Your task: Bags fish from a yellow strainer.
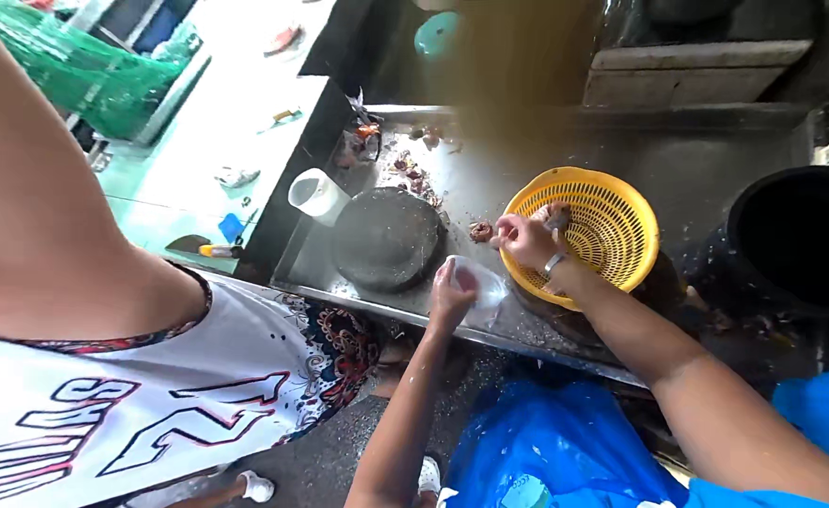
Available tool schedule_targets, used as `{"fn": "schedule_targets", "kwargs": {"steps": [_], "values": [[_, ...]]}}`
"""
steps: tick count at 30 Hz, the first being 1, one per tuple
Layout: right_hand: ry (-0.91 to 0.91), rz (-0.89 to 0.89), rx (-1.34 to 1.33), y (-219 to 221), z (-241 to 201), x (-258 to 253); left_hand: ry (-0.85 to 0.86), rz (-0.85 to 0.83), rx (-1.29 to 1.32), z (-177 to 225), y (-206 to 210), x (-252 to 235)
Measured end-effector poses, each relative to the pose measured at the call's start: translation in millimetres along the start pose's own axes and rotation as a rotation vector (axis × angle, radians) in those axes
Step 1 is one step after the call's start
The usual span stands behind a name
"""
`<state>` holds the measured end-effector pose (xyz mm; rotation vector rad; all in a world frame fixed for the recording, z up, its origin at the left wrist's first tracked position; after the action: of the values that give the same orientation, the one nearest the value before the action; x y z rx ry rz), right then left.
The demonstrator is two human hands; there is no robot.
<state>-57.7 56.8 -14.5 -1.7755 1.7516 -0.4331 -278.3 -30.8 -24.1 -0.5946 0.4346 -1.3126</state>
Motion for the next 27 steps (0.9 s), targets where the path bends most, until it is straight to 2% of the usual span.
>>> {"fn": "schedule_targets", "kwargs": {"steps": [1, 3, 5, 10, 13, 16, 19, 23, 25, 27], "values": [[-0.022, 0.005, 0.16, -3.6, 20.7, -12.4, 0.004, 0.011, -0.024, -0.9, 0.6, 1.1], [0.003, -0.101, 0.447, -10.7, 58.7, -28.6, -0.02, 0.008, -0.044, -7.7, 2.2, 5.3], [0.057, -0.199, 0.576, -6.8, 83.4, -34.2, -0.057, 0.002, -0.036, -17.0, 3.4, 8.7], [0.064, -0.277, 0.732, -1.0, 79.8, -29.4, -0.081, 0.005, -0.032, -26.5, -0.7, 15.3], [0.029, -0.311, 0.764, 1.8, 95.4, -25.5, -0.105, 0.019, -0.022, -32.4, -5.5, 14.8], [0.059, -0.404, 0.834, -11.3, 98.2, -22.2, -0.149, 0.016, 0.049, -37.8, -6.2, 13.8], [0.105, -0.341, 0.689, -23.2, 113.4, -28.0, -0.16, -0.013, 0.063, -42.9, -4.4, 15.0], [0.144, 0.016, 0.168, -51.6, 134.9, -39.0, -0.149, -0.038, 0.079, -37.2, -1.6, 12.3], [0.14, 0.123, -0.067, -65.2, 111.0, -31.4, -0.14, -0.046, 0.093, -28.3, -4.1, 10.0], [0.132, 0.167, -0.271, -71.5, 56.0, -13.8, -0.138, -0.061, 0.117, -16.5, -9.0, 5.4]]}}
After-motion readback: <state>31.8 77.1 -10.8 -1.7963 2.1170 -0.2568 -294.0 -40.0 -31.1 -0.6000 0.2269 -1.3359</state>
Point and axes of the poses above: each hand's wrist, its own x-axis away from the middle knuckle, its own y-axis out of the palm, z = x × y, the point moved 2 cm from there along -x, towards the middle knuckle, and after that the axes turned 13 degrees about z, right-handed, at the moved point
